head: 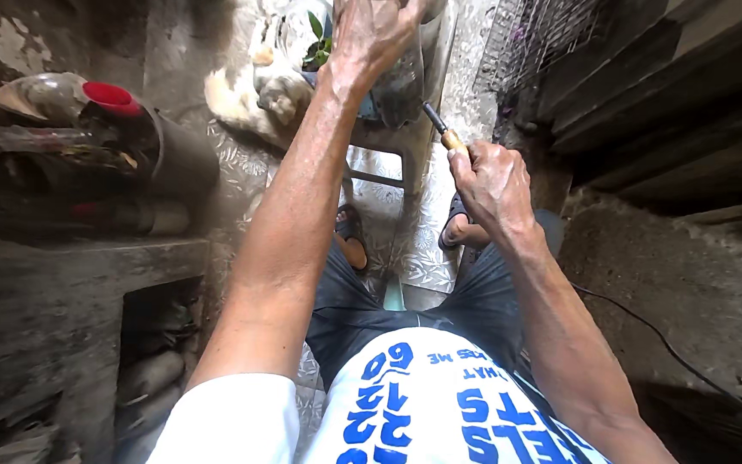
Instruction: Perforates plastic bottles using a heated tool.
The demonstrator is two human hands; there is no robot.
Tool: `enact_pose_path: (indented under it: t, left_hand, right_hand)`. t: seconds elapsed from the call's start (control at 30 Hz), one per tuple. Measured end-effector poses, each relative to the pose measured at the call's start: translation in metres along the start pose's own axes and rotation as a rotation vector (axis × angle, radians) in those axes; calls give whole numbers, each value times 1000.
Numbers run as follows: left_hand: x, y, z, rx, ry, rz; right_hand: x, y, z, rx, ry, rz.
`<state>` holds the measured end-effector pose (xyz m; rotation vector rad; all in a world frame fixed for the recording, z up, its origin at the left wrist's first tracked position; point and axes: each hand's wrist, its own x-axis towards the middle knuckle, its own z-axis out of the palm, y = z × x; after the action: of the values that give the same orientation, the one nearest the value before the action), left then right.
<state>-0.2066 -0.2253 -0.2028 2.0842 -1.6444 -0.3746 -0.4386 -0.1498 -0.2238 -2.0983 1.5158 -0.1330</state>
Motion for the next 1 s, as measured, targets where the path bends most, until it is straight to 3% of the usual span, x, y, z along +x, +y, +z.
enact_pose_path:
  t: [0.47, 0.8, 1.0]
  left_hand:
    - [-2, 5, -8, -59, -116, -55]
    - [-1, 7, -3, -40, -68, -13]
    - [-1, 8, -1, -35, -41, -14]
  right_hand:
    - [4, -23, -1, -136, -26, 46]
    - [15, -27, 2, -164, -43, 55]
    - [-5, -20, -3, -136, -27, 37]
